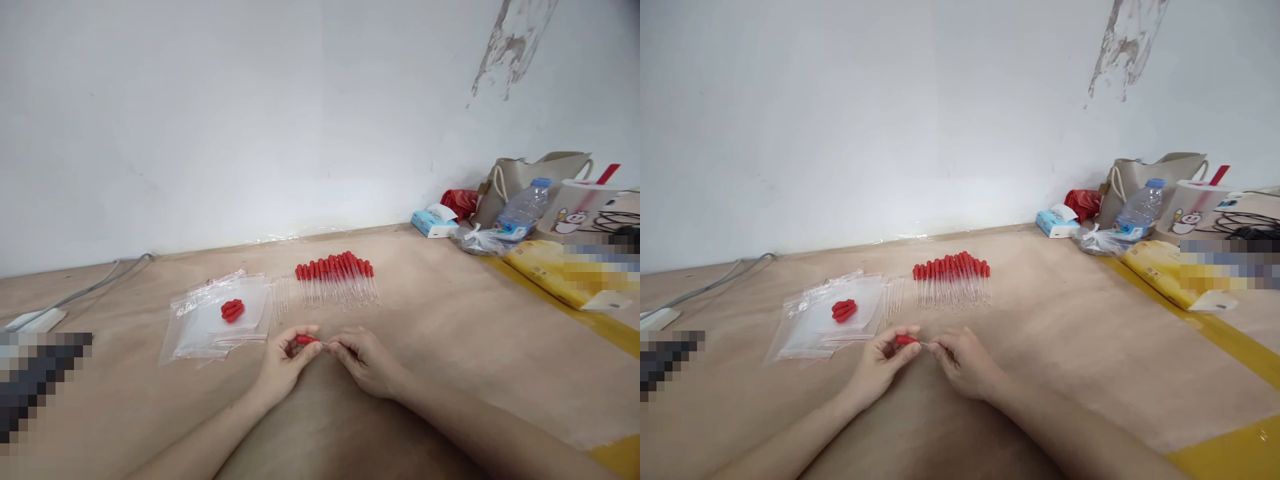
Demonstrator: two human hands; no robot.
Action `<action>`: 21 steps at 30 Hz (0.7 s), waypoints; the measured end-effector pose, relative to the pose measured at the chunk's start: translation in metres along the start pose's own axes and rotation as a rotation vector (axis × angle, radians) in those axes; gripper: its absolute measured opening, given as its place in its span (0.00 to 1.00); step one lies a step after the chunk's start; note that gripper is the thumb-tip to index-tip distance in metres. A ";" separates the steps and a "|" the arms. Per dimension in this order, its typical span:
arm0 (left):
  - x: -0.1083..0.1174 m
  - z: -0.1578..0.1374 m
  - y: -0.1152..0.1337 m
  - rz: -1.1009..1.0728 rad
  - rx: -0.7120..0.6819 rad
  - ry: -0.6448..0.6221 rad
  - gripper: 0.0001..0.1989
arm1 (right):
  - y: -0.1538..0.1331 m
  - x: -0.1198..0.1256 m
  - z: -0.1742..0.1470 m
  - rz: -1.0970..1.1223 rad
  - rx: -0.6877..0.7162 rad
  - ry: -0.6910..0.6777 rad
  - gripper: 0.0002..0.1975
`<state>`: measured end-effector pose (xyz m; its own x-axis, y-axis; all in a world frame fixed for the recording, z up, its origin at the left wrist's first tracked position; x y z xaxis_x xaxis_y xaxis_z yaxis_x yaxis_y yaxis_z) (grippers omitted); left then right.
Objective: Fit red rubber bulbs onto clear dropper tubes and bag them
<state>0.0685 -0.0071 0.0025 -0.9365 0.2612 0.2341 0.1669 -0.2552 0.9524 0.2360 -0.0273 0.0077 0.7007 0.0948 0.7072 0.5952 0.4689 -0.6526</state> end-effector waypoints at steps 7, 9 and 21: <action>0.025 0.011 0.009 -0.425 0.106 0.263 0.14 | 0.014 0.007 -0.007 0.031 -0.001 0.063 0.13; 0.039 0.023 0.012 -0.334 0.110 0.258 0.16 | 0.025 0.013 -0.006 -0.013 -0.007 0.094 0.09; 0.038 0.170 -0.007 0.290 0.145 0.128 0.19 | 0.039 0.019 0.000 -0.243 0.011 0.208 0.06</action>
<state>0.0841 0.1626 0.0383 -0.8733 0.0762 0.4812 0.4649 -0.1648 0.8699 0.2731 -0.0071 -0.0042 0.6048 -0.2026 0.7702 0.7515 0.4652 -0.4678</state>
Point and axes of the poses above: each hand's wrist, its own z-axis towards the middle knuckle, its own x-axis out of the back of the hand, y = z × x, the point moved 2 cm from there along z, towards the middle knuckle, and after that the axes turned 4 degrees about -x, right-handed, at the moved point
